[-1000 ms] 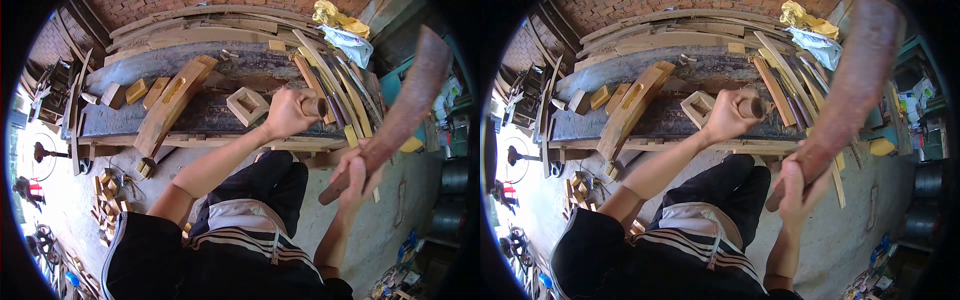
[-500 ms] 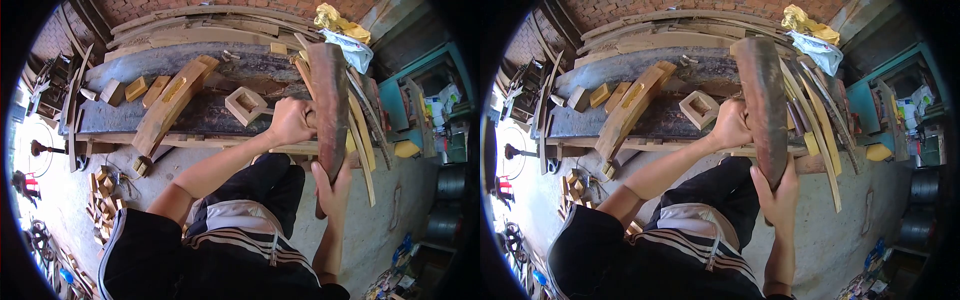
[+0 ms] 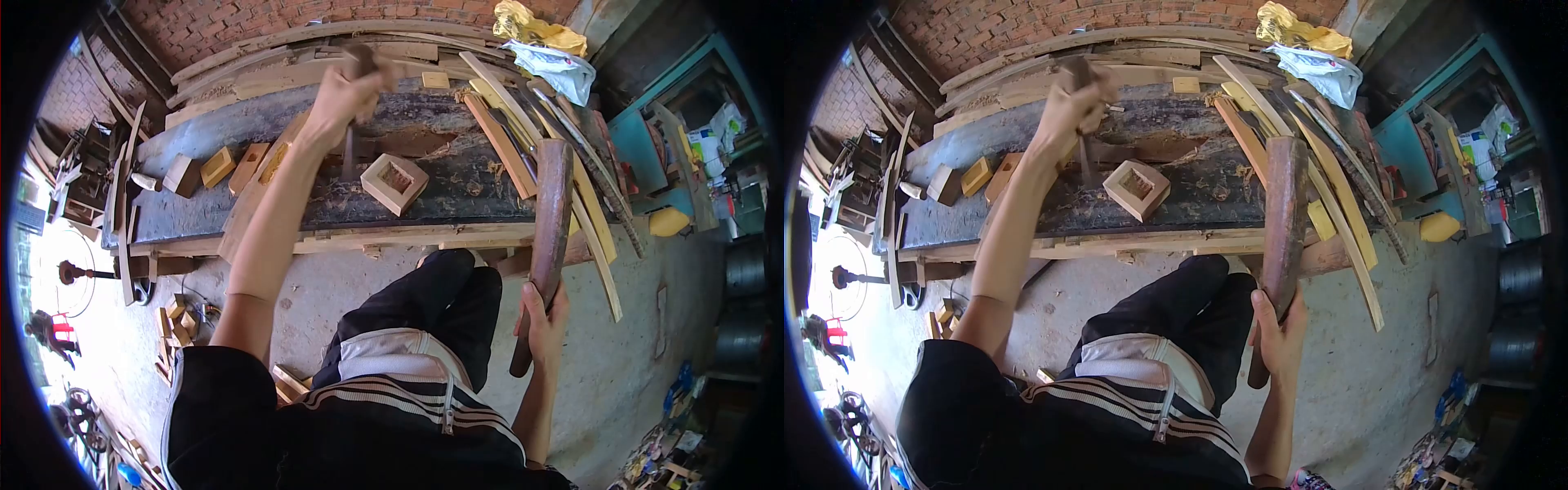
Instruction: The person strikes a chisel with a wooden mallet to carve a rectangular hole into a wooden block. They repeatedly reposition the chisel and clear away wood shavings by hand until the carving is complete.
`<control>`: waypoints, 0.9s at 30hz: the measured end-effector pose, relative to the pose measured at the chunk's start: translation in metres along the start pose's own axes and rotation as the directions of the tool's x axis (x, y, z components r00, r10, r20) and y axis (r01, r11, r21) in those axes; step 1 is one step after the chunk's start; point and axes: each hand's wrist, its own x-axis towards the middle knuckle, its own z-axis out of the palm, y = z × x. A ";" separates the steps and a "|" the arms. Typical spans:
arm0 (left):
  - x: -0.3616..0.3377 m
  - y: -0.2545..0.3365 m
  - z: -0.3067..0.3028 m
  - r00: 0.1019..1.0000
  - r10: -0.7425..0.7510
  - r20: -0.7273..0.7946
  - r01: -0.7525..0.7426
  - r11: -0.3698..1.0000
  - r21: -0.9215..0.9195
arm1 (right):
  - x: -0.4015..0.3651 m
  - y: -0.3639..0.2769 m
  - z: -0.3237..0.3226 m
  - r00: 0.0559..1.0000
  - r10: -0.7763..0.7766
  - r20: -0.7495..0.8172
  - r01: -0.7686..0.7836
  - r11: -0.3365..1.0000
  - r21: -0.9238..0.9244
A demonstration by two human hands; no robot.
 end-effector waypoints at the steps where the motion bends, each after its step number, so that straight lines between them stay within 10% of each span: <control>1: -0.001 -0.005 0.000 1.000 0.001 0.000 -0.001 1.000 0.003 | 0.000 0.001 -0.001 1.000 0.002 -0.015 -0.002 1.000 -0.021; 3: -0.009 -0.024 -0.001 0.875 -0.061 0.481 -0.320 0.673 0.667 | -0.002 0.003 -0.001 0.999 0.028 -0.034 -0.028 1.000 -0.006; 6: -0.015 -0.105 -0.020 0.703 -0.023 0.711 -0.605 0.508 0.613 | -0.001 0.001 0.000 0.996 0.055 -0.067 -0.055 0.998 0.003; 12: -0.040 -0.105 0.004 0.812 -0.268 0.518 -0.399 0.393 0.829 | -0.004 0.010 0.000 0.997 0.015 -0.073 -0.017 0.999 -0.030; 14: -0.055 -0.077 0.041 0.914 -0.378 0.145 -0.081 0.178 0.981 | -0.004 0.002 0.007 0.997 0.042 -0.058 -0.042 0.999 0.014; 17: -0.062 -0.104 0.051 0.940 -0.328 0.092 0.050 0.399 0.916 | -0.007 0.000 0.010 0.996 0.072 -0.054 -0.072 0.997 0.011; 27: -0.076 -0.104 0.034 0.954 -0.220 0.203 -0.073 0.486 0.871 | -0.033 -0.006 0.011 0.996 0.039 -0.079 -0.037 0.999 0.028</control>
